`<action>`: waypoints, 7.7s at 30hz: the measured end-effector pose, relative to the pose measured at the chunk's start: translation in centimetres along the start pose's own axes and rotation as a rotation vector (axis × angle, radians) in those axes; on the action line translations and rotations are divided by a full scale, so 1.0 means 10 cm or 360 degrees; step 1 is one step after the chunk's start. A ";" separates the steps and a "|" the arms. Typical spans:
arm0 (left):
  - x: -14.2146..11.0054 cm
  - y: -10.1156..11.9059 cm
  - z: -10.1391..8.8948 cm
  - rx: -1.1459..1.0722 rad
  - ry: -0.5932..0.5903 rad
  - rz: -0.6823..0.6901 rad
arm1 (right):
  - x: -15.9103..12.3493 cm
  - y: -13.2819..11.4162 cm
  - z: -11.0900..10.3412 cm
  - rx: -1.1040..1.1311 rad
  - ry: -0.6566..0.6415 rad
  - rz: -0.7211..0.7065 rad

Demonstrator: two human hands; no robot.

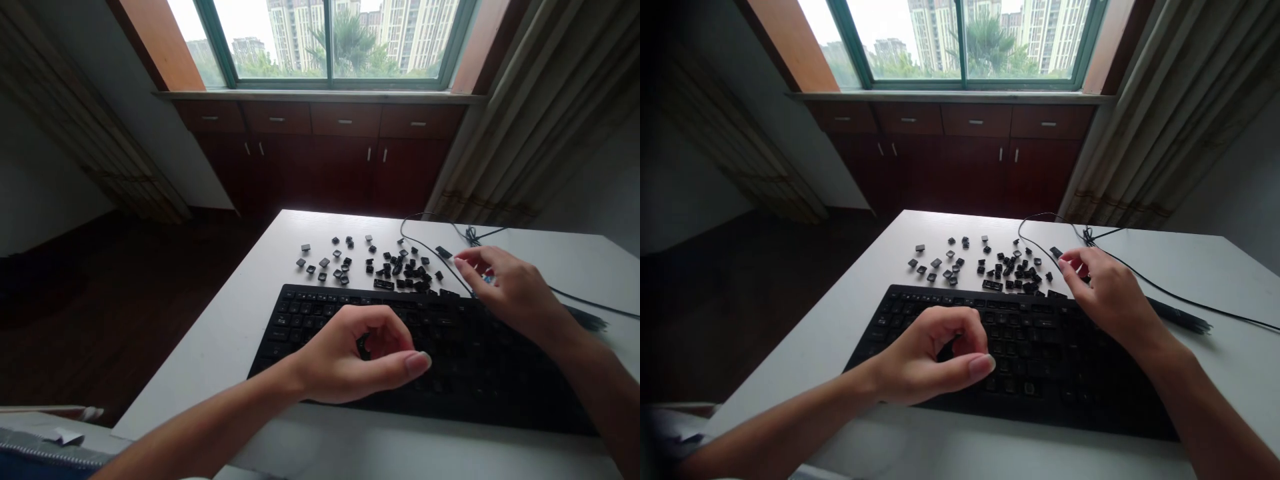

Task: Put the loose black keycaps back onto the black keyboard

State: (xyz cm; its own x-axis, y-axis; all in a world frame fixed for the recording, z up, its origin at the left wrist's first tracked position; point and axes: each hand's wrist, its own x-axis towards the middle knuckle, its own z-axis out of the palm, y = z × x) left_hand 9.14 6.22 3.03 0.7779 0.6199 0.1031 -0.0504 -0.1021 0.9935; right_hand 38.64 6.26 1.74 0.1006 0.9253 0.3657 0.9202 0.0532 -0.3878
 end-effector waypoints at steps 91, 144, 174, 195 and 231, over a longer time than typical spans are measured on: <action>0.15 -0.29 -0.63 0.1494 0.0592 0.0491 | 0.39 -0.75 0.44 0.0179 -0.0642 -0.0438; 0.13 -0.18 -0.64 0.1302 0.0738 0.0227 | -0.11 -0.38 0.01 0.2467 -0.0530 0.1060; 0.13 -0.19 -0.59 0.1308 0.0622 0.0140 | -0.06 -0.22 -0.05 0.1493 -0.0148 0.0541; 0.14 -0.20 -0.57 0.1372 0.0601 0.0126 | -0.08 -0.20 -0.01 0.1255 -0.0207 0.0372; 0.14 -0.23 -0.54 0.1400 0.0526 0.0170 | -0.69 -0.15 -0.27 0.1018 -0.0641 0.0458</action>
State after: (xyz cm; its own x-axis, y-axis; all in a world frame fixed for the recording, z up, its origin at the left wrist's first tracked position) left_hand 6.94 11.53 1.19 0.5727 0.7488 0.3338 0.4845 -0.6376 0.5989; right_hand 37.56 -1.18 2.08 0.0442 0.9932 -0.1081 0.4719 -0.1161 -0.8740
